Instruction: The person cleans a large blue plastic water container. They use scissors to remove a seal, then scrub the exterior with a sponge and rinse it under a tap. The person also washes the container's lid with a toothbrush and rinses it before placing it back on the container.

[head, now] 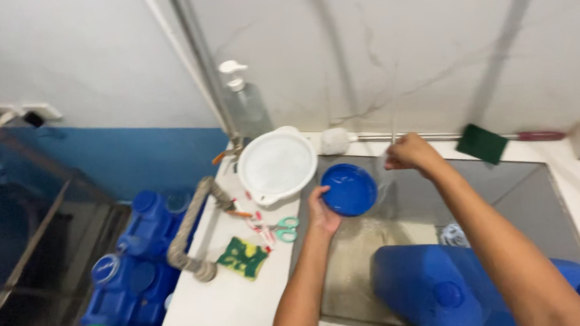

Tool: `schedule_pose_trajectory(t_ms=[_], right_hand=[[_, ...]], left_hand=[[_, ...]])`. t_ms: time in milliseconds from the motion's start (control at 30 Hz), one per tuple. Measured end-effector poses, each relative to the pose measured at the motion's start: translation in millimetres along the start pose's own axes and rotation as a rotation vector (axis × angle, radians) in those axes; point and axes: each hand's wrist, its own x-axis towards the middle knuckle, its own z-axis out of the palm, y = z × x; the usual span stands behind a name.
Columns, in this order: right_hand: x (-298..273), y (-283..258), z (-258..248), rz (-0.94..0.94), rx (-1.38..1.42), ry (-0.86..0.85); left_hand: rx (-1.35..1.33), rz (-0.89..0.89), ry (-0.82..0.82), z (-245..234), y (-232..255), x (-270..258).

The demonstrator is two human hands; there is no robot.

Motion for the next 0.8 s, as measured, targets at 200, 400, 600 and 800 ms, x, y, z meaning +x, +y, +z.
schedule_pose_trajectory(t_ms=[200, 400, 600, 800], right_hand=[[-12, -25, 6, 0.086, -0.006, -0.047], [-14, -34, 3, 0.067, -0.089, -0.055], [-17, -40, 3, 0.037, -0.067, -0.075], [-29, -55, -6, 0.032, -0.085, -0.063]], left_hand=[[0.166, 0.04, 0.124, 11, -97, 95], [0.27, 0.195, 0.01, 20, -78, 75], [0.036, 0.195, 0.053, -8, -63, 79], [-0.171, -0.255, 0.14, -40, -102, 124]])
